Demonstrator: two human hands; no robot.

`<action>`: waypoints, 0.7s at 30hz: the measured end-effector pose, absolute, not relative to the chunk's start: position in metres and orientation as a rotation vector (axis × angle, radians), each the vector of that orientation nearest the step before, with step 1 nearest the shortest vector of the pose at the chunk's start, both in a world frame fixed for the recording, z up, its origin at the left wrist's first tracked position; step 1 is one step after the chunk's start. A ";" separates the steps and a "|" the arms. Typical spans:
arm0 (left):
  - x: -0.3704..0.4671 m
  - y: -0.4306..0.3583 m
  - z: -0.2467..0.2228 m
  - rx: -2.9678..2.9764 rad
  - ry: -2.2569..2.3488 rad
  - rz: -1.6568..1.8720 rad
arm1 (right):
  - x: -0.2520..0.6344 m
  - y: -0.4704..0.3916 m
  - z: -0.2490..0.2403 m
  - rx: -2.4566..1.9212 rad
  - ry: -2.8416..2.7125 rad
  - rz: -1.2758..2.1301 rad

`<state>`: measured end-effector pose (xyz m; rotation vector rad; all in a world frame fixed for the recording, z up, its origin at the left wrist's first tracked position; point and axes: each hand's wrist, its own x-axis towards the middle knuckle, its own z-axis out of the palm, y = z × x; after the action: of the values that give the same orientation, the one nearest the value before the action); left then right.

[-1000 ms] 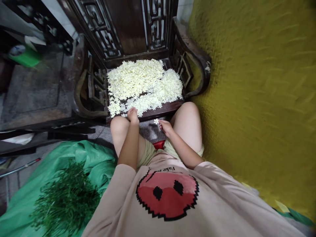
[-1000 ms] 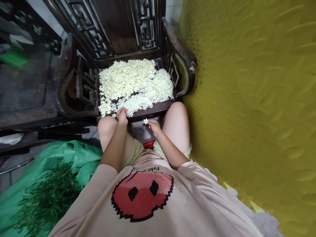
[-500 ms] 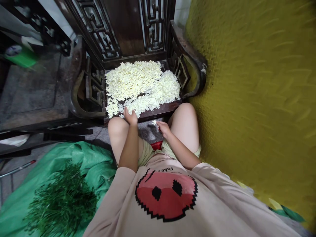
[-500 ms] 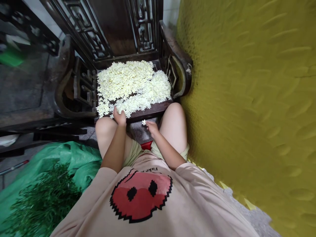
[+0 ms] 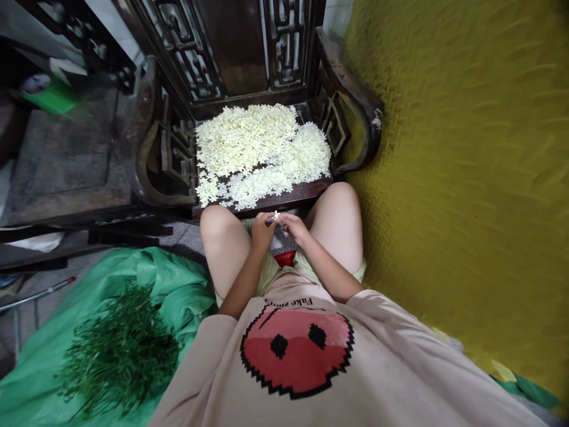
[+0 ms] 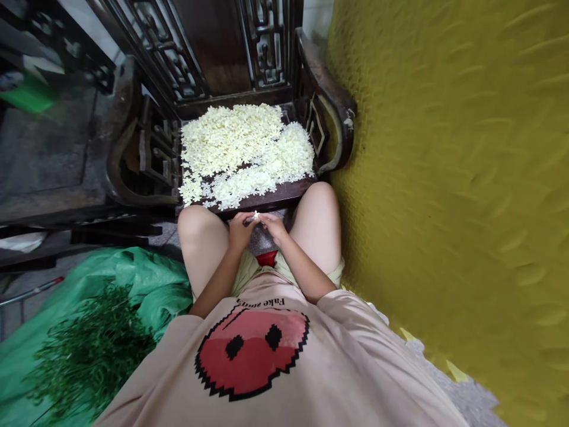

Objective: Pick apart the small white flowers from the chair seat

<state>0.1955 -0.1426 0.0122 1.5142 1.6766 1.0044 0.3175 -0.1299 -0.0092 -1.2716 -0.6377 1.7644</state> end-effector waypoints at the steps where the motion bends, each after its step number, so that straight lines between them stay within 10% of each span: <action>1: 0.196 -0.144 0.011 1.493 1.674 0.999 | 0.318 -0.130 -0.008 -1.256 -0.650 1.781; 21: 0.199 -0.139 0.007 1.390 1.637 1.029 | 0.326 -0.125 -0.010 -1.286 -0.702 1.754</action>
<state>0.1990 -0.1389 0.0069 1.3903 1.6374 1.0291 0.3259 -0.1249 -0.0095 -1.2864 -0.7017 1.7540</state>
